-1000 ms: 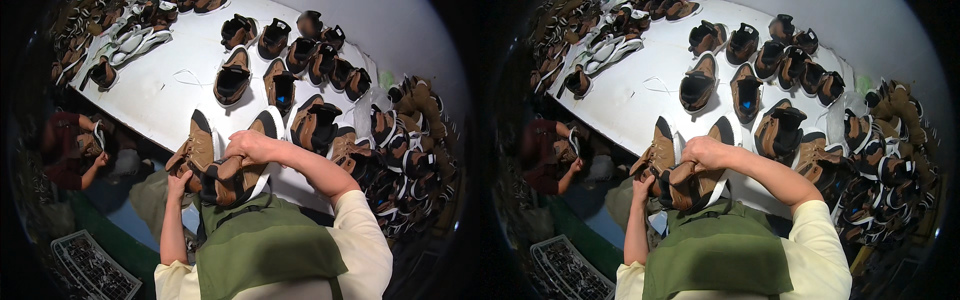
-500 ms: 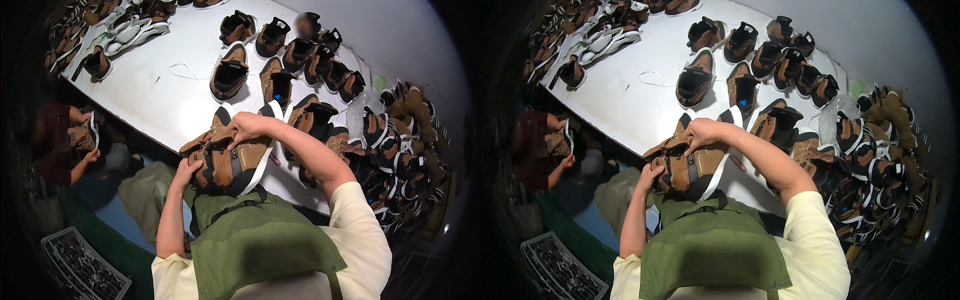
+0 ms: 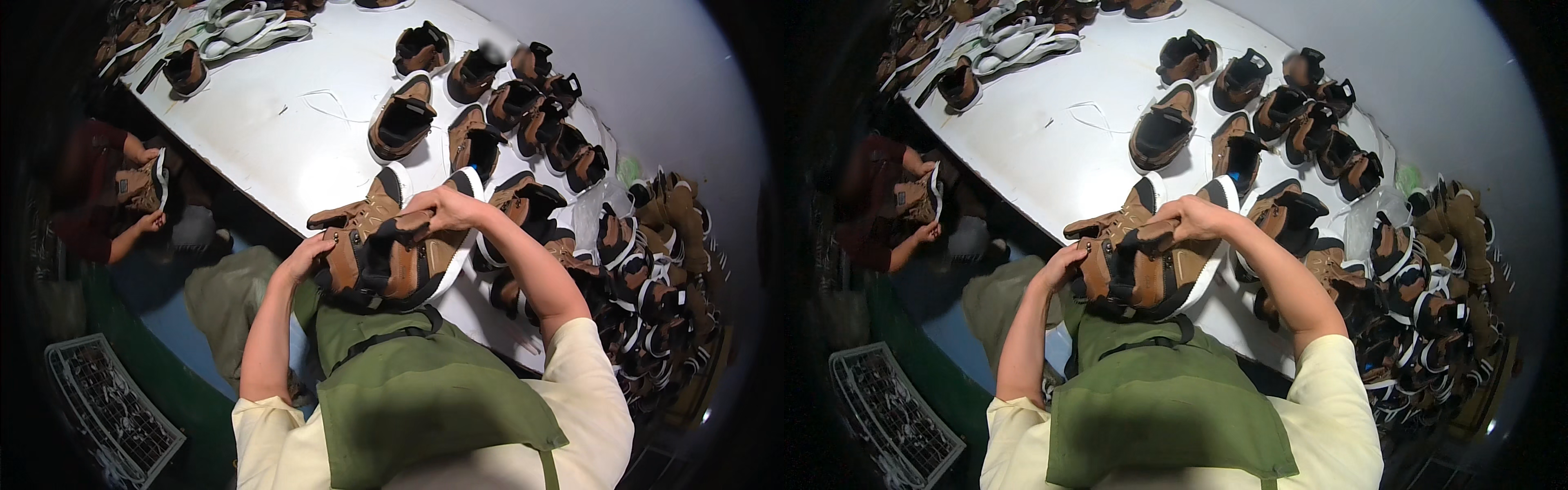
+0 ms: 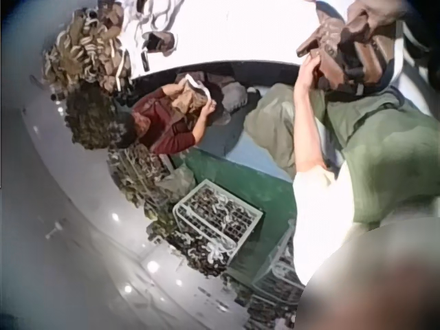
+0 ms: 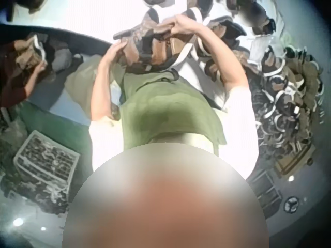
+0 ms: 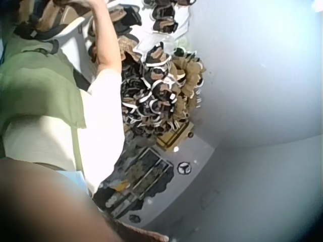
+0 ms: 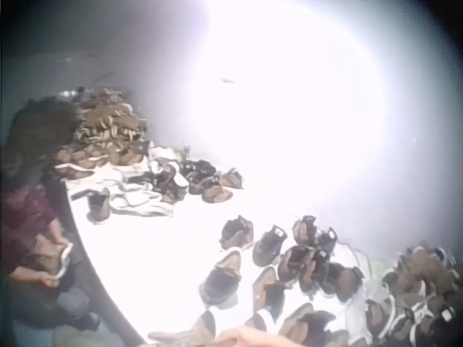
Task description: The person trims excess white material from the sole of a brown hiking boot using a small knife. They rotate the boot to access different edges and place the finished boot on the table among others.
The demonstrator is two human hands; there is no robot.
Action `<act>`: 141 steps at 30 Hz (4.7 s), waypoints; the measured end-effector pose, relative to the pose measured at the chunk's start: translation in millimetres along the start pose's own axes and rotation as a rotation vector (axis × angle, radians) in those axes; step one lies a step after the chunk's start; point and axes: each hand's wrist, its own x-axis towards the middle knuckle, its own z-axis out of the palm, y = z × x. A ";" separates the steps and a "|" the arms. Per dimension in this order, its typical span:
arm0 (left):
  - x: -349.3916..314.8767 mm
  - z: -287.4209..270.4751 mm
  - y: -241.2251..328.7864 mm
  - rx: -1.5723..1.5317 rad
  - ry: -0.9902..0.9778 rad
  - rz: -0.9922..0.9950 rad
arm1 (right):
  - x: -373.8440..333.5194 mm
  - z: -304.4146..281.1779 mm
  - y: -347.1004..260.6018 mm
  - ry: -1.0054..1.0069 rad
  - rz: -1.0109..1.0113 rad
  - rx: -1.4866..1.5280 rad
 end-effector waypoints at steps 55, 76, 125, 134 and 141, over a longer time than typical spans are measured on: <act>36.1 31.6 -59.8 -0.137 0.233 0.107 | -41.5 3.8 -36.5 0.653 0.318 0.810; -45.5 88.8 100.4 0.162 0.182 0.691 | 3.4 75.6 -51.9 0.108 0.125 1.723; 61.3 124.2 -54.7 1.036 0.806 0.442 | 29.0 111.2 56.6 1.088 0.207 -0.243; 40.8 115.7 -27.5 0.826 0.664 0.490 | 18.5 116.1 62.8 0.970 0.396 0.461; 98.4 21.7 69.1 1.004 0.720 0.623 | 20.8 121.9 75.4 0.976 0.317 0.307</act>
